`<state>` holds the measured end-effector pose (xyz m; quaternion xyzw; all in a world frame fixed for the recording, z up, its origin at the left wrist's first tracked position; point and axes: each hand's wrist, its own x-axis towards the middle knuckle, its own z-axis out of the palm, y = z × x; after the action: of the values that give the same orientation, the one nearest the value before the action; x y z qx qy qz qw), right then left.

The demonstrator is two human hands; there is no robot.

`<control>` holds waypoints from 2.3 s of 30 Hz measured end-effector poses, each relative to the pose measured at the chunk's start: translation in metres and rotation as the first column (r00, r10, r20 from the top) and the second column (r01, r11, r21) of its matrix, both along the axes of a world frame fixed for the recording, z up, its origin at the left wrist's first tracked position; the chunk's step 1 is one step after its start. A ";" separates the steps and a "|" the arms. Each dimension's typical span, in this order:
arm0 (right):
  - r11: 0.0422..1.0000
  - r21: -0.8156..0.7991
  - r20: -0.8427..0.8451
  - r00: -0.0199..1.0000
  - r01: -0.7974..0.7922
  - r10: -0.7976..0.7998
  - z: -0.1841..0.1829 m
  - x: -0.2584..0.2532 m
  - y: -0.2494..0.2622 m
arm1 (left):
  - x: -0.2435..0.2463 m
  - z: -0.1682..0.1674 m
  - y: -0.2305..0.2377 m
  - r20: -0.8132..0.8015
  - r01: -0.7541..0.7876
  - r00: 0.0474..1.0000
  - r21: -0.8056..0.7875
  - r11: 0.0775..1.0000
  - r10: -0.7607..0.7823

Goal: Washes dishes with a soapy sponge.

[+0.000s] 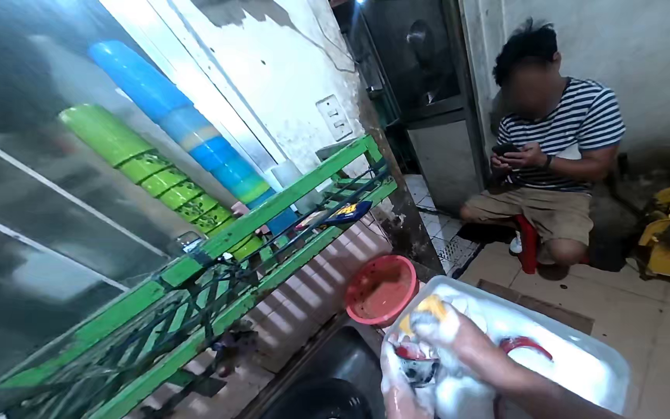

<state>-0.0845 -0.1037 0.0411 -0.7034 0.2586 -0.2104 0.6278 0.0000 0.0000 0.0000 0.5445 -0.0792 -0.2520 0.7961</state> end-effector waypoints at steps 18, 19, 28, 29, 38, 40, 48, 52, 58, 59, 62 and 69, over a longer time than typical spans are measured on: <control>0.985 0.143 -0.173 0.977 -0.099 0.123 -0.036 -0.022 -0.004 | -0.007 -0.029 -0.004 0.549 0.152 0.787 0.269 0.951 -0.281; 0.975 0.221 -0.181 0.982 -0.009 0.050 -0.035 -0.019 -0.006 | -0.006 -0.039 -0.008 0.695 0.094 0.669 0.271 0.958 -0.262; 0.809 -0.486 -0.204 0.943 -0.331 0.263 -0.045 -0.025 -0.011 | 0.011 -0.015 -0.010 0.577 0.297 0.659 0.390 0.872 -0.482; 0.962 -0.160 -0.198 0.962 -0.220 0.187 -0.037 -0.019 -0.012 | 0.007 -0.020 -0.014 0.719 0.165 0.579 0.359 0.919 -0.385; 0.506 -0.751 -0.353 0.906 -0.424 0.236 -0.040 -0.039 0.012 | 0.023 0.017 -0.014 0.095 0.479 0.808 0.469 0.742 -0.581; 0.560 -0.687 -0.394 0.885 -0.463 0.248 -0.037 -0.032 0.001 | 0.015 0.017 -0.018 0.267 0.375 0.777 0.530 0.760 -0.570; 0.517 -0.749 -0.335 0.910 -0.414 0.242 -0.049 -0.041 0.019 | 0.012 0.021 -0.009 0.307 0.357 0.724 0.600 0.716 -0.618; 0.696 -0.515 -0.450 0.849 -0.501 0.278 -0.026 -0.026 0.007 | 0.014 0.007 -0.013 0.419 0.227 0.754 0.557 0.799 -0.506; 0.586 -0.678 -0.395 0.892 -0.444 0.219 -0.040 -0.035 0.021 | 0.016 0.004 -0.014 0.481 0.201 0.705 0.569 0.797 -0.521; 0.498 -0.763 -0.337 0.911 -0.413 0.238 -0.053 -0.038 0.019 | 0.018 0.020 -0.013 0.312 0.317 0.719 0.647 0.693 -0.621; 0.643 -0.606 -0.398 0.878 -0.469 0.265 -0.032 -0.030 0.015 | 0.016 0.019 -0.009 0.402 0.240 0.712 0.631 0.738 -0.575; 0.510 -0.713 -0.399 0.876 -0.482 0.271 -0.038 -0.042 0.022 | 0.022 0.021 -0.012 0.322 0.299 0.664 0.713 0.634 -0.675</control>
<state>-0.1263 -0.0819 0.0027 -0.9657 0.0499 -0.0752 0.2433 0.0219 -0.0118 0.0209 0.7710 -0.3772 -0.3068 0.4114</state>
